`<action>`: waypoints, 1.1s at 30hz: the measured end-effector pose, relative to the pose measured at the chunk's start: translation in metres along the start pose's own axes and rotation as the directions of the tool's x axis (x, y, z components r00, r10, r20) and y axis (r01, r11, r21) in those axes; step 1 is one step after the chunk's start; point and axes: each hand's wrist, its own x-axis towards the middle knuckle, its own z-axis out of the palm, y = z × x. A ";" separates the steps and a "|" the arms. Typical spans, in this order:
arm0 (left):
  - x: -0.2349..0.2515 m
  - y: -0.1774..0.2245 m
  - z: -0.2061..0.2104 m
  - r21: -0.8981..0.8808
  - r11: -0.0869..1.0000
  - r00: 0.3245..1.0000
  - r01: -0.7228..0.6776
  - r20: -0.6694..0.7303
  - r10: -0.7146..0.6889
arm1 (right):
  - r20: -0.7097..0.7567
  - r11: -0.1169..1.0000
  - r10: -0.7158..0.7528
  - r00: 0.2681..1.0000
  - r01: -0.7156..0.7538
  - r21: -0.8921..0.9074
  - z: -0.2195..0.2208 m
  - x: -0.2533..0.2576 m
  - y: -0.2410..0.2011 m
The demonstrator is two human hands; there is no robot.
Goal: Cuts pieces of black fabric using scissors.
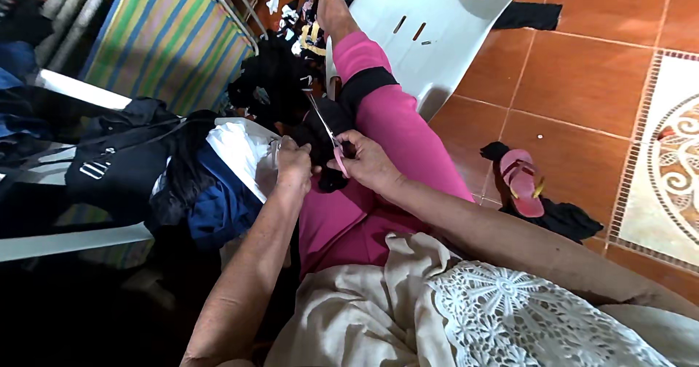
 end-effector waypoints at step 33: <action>-0.006 -0.014 0.005 -0.187 0.974 0.986 -0.128 -0.133 0.104 | -0.015 0.954 0.018 1.000 -0.022 -0.298 0.018 0.067 -0.047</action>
